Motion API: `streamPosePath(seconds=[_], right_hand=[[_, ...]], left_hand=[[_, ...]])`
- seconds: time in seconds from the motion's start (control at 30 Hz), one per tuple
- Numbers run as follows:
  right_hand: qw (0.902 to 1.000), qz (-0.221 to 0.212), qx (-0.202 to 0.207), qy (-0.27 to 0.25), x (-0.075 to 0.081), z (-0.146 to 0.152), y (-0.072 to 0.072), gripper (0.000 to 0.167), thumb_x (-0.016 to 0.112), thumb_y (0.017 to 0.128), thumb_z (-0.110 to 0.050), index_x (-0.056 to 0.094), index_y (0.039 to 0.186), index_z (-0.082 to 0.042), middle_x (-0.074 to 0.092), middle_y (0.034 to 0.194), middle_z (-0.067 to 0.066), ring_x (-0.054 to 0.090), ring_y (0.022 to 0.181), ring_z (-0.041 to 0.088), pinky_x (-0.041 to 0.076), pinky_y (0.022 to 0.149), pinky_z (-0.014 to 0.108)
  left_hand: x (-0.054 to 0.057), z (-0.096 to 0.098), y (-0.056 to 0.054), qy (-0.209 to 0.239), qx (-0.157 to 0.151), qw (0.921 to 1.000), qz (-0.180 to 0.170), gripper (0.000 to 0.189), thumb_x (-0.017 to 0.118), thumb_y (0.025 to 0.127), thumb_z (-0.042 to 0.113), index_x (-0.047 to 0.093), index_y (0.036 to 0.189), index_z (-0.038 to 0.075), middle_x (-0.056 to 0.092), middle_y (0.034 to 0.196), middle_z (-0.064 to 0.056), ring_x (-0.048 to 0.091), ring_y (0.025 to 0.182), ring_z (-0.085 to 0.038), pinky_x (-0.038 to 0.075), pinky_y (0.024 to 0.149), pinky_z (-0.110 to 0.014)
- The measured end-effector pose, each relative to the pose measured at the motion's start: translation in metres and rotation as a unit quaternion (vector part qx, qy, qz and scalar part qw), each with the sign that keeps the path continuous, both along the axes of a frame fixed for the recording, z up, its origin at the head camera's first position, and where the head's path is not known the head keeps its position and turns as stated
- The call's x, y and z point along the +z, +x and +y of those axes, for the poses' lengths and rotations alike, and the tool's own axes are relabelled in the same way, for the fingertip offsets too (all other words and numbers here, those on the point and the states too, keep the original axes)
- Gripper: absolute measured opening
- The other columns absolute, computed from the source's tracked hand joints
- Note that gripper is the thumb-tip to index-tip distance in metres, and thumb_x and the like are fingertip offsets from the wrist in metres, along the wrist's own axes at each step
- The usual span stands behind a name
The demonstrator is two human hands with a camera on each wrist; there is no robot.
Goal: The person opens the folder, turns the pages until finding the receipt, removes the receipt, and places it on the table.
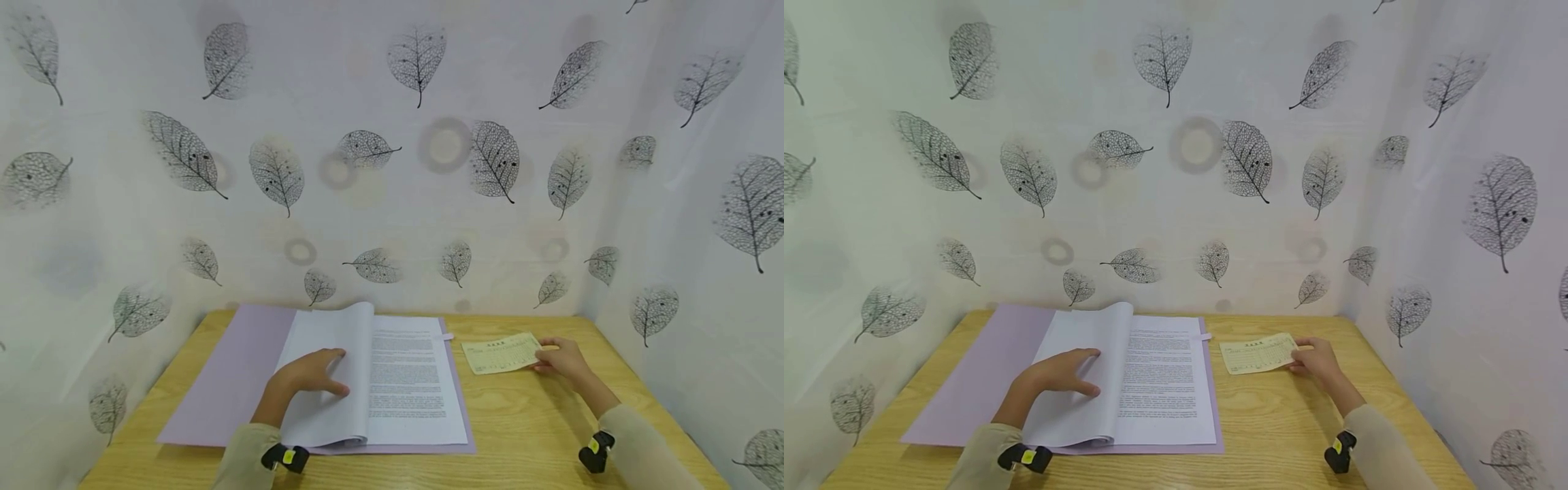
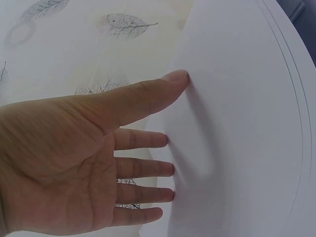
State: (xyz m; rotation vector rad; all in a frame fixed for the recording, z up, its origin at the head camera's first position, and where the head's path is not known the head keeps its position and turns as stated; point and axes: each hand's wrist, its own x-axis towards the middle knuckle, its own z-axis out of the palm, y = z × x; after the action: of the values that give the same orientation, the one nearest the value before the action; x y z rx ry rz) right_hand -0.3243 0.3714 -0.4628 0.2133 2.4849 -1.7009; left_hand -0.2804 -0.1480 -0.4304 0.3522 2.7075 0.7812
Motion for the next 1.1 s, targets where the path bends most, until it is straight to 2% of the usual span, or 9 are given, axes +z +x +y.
streamPosePath(seconds=[0.2, 0.5, 0.7, 0.87, 1.1], right_hand=[[0.9999, -0.001, 0.001, 0.017, -0.0024, 0.0014, -0.0005, 0.054, 0.056, 0.099, 0.003, 0.032, 0.142, 0.025, 0.068, 0.095, 0.019, 0.072, 0.070, 0.012, 0.065, 0.069, 0.026], [0.9999, -0.012, 0.009, 0.005, -0.0044, 0.0020, 0.0032, 0.054, 0.057, 0.099, 0.001, 0.031, 0.140, 0.025, 0.074, 0.074, 0.006, 0.074, 0.064, 0.013, 0.063, 0.062, 0.026], [0.9997, -0.021, 0.007, 0.012, -0.0040, 0.0020, 0.0040, 0.051, 0.059, 0.098, 0.000, 0.035, 0.136, 0.025, 0.074, 0.071, 0.004, 0.073, 0.063, 0.012, 0.063, 0.060, 0.025], [0.9988, -0.026, 0.016, 0.038, -0.0026, 0.0022, 0.0046, 0.050, 0.060, 0.098, -0.002, 0.038, 0.133, 0.027, 0.074, 0.073, 0.006, 0.073, 0.062, 0.012, 0.063, 0.058, 0.027], [0.9927, -0.039, -0.015, 0.113, 0.0000, 0.0025, 0.0073, 0.034, 0.065, 0.094, -0.012, 0.060, 0.112, 0.017, 0.067, 0.071, 0.006, 0.065, 0.057, 0.014, 0.058, 0.053, 0.028]], left_hand=[[-0.0012, -0.0001, -0.0017, 0.000, -0.002, 1.0000, 0.001, 0.087, 0.089, 0.078, 0.030, 0.048, 0.148, -0.002, 0.047, 0.155, -0.023, 0.040, 0.146, -0.043, 0.036, 0.121, -0.056], [-0.0013, -0.0002, -0.0027, 0.000, 0.001, 1.0000, -0.003, 0.088, 0.088, 0.079, 0.032, 0.047, 0.149, -0.001, 0.046, 0.156, -0.023, 0.040, 0.147, -0.043, 0.035, 0.122, -0.055], [-0.0013, -0.0014, -0.0021, 0.002, 0.000, 1.0000, -0.001, 0.088, 0.089, 0.078, 0.031, 0.048, 0.149, -0.001, 0.047, 0.155, -0.023, 0.040, 0.146, -0.043, 0.036, 0.121, -0.056], [-0.0012, -0.0026, -0.0015, 0.000, -0.002, 1.0000, -0.001, 0.088, 0.089, 0.078, 0.031, 0.048, 0.149, -0.001, 0.047, 0.155, -0.023, 0.040, 0.147, -0.043, 0.036, 0.121, -0.056], [-0.0021, -0.0040, -0.0033, -0.003, -0.010, 0.9999, 0.004, 0.087, 0.088, 0.079, 0.031, 0.048, 0.148, -0.002, 0.047, 0.155, -0.023, 0.041, 0.146, -0.043, 0.037, 0.121, -0.056]])
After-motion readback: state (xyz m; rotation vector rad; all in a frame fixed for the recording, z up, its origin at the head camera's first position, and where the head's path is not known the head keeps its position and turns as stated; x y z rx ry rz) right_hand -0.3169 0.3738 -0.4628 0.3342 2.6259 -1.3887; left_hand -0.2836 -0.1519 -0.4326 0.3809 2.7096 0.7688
